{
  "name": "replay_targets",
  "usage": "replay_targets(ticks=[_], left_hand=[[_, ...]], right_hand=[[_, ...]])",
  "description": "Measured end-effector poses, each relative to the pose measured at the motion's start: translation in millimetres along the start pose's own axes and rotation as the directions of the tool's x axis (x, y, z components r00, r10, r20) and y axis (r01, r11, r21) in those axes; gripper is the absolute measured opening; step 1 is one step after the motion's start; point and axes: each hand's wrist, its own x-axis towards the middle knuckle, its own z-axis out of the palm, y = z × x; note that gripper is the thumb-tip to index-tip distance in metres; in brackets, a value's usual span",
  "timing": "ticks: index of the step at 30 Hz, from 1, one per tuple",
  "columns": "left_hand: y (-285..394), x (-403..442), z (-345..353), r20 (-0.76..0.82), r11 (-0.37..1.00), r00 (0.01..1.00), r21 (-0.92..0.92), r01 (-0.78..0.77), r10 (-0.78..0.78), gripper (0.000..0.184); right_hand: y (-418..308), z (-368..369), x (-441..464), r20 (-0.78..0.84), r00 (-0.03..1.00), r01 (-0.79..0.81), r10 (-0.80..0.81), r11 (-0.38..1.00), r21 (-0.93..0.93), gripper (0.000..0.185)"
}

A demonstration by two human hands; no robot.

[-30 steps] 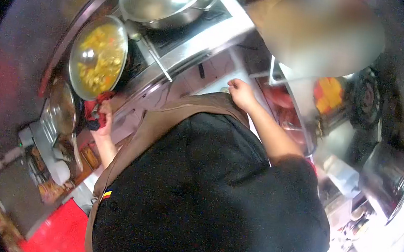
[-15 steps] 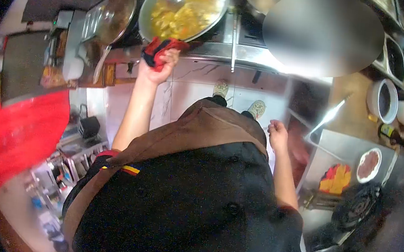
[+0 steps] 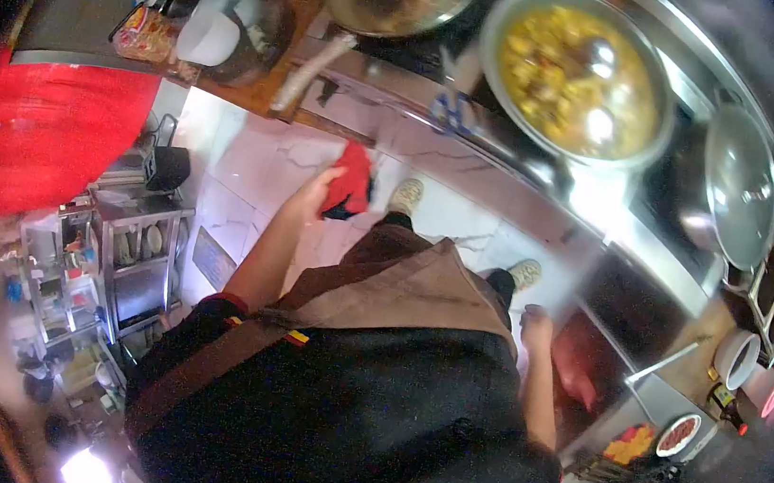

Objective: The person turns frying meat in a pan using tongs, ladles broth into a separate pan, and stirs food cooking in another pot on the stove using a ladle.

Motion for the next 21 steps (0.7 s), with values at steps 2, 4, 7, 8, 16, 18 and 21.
replay_targets(ticks=[2,4,7,8,16,18,21], left_hand=[[19,38,-117,-0.28,0.908,0.887,0.316,-0.276,0.367,0.054],[78,26,-156,-0.222,0.487,0.589,0.804,-0.34,0.777,0.064],[123,59,-190,-0.013,-0.028,0.538,0.997,0.069,0.843,0.072],[128,69,-195,-0.003,-0.033,0.545,0.998,0.057,0.838,0.072],[133,95,-197,0.079,-0.168,0.531,0.978,0.121,0.843,0.076],[134,95,-195,0.074,-0.159,0.542,0.981,0.113,0.837,0.076],[128,98,-199,0.079,-0.154,0.547,0.984,0.092,0.834,0.076]], right_hand=[[-11,49,17,0.037,0.995,-0.087,0.089,0.996,-0.03,0.024],[-52,101,31,0.08,0.994,-0.07,0.078,0.992,-0.101,0.025],[-151,190,60,0.236,0.959,0.254,-0.155,0.839,-0.482,0.032],[-176,225,80,0.271,0.953,0.209,-0.137,0.943,-0.258,0.032],[-379,384,172,0.119,0.991,-0.067,-0.063,0.534,0.843,0.027],[-385,397,188,0.085,0.995,-0.05,-0.05,0.481,0.875,0.023],[-394,405,188,-0.036,0.999,0.037,-0.01,0.4,0.916,0.018]])
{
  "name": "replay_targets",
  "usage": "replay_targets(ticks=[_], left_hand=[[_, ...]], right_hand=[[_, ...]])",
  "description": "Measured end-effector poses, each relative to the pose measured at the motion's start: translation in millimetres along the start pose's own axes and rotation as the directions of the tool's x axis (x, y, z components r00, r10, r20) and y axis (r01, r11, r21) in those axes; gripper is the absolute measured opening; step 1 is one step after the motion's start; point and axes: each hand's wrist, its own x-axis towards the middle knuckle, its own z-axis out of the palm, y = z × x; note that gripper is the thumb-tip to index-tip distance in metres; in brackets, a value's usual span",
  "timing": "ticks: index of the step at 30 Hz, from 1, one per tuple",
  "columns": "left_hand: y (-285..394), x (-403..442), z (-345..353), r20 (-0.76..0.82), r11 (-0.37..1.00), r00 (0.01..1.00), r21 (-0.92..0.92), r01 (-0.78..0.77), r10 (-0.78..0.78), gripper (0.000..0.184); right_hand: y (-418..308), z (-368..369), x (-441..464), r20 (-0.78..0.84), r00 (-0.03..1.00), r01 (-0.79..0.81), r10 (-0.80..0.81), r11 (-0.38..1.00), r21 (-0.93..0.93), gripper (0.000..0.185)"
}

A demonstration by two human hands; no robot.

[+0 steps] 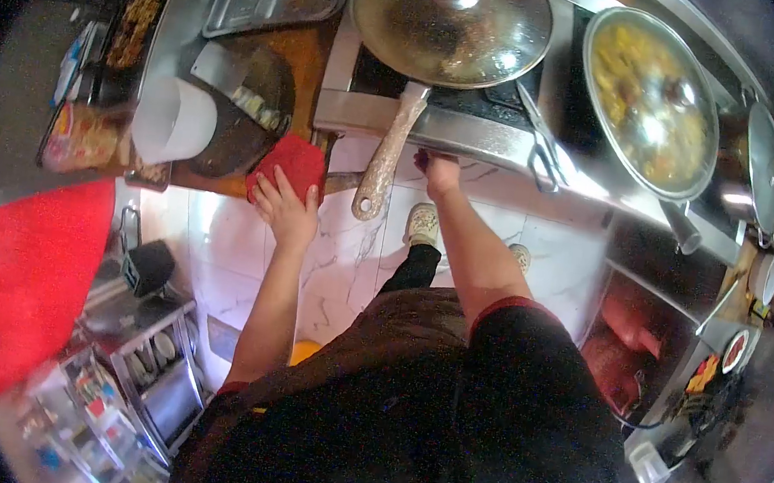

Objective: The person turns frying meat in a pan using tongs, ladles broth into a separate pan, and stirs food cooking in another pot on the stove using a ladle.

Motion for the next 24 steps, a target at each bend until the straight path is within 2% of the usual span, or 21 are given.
replay_targets(ticks=[2,4,8,10,11,13,15,17,18,19,20,21,22,23,24], left_hand=[[-1,1,-1,0.009,0.999,1.0,0.038,0.012,-0.012,0.077],[-3,-1,2,0.001,1.0,1.0,0.024,-0.013,0.013,0.077],[-2,1,1,0.014,0.998,1.0,0.055,-0.002,0.001,0.077],[-2,-1,2,0.018,0.998,1.0,0.055,-0.013,0.012,0.077],[-4,0,3,0.023,0.997,1.0,0.083,-0.002,0.0,0.077],[-5,0,5,0.008,0.996,1.0,0.09,0.016,-0.017,0.076],[-7,1,6,-0.057,0.99,0.997,0.136,-0.041,0.049,0.073],[-14,0,14,-0.218,0.993,0.971,-0.047,-0.11,0.097,0.062],[-1,1,-4,-0.135,0.998,0.991,-0.054,-0.02,0.012,0.052],[2,2,-12,-0.161,0.994,0.987,-0.1,-0.036,0.02,0.043],[0,5,-13,-0.181,0.997,0.983,-0.069,-0.042,0.028,0.037],[-11,9,-7,-0.177,0.988,0.979,-0.093,-0.12,0.102,0.036],[-12,11,-11,-0.145,0.98,0.979,-0.118,-0.159,0.142,0.034],[-16,16,-14,-0.042,0.978,0.994,-0.182,-0.104,0.098,0.034],[-29,24,-5,0.023,0.957,0.996,-0.28,-0.081,0.092,0.037]], right_hand=[[5,4,0,-0.056,0.995,0.081,-0.083,0.996,-0.044,0.016],[8,5,1,-0.059,0.993,0.102,-0.102,0.995,-0.004,0.015],[12,2,6,-0.031,0.991,0.125,-0.128,0.988,-0.09,0.017],[12,2,4,-0.079,0.995,0.058,-0.066,0.993,-0.106,0.024],[7,1,-2,-0.083,0.993,0.075,-0.083,0.993,-0.091,0.024],[-15,2,-36,-0.104,0.994,-0.004,-0.025,0.961,-0.275,0.044],[-11,-39,-42,-0.046,0.997,-0.08,0.066,0.86,-0.504,0.062],[-24,-87,-72,0.009,0.99,-0.113,0.142,0.829,-0.547,0.066],[-29,-123,-83,-0.051,0.987,-0.155,0.152,0.822,-0.548,0.062],[-33,-161,-100,-0.109,0.979,-0.204,0.173,0.814,-0.543,0.059],[-47,-196,-116,-0.254,0.96,-0.237,0.115,0.816,-0.526,0.047],[-56,-233,-132,-0.438,0.899,-0.215,-0.003,0.868,-0.447,0.034],[-52,-300,-127,-0.521,0.848,-0.162,-0.099,0.887,-0.432,0.024],[-37,-376,-120,-0.569,0.743,-0.052,-0.353,0.817,-0.574,0.019],[-91,-371,-173,-0.763,0.595,-0.032,-0.253,0.941,-0.336,0.018]])
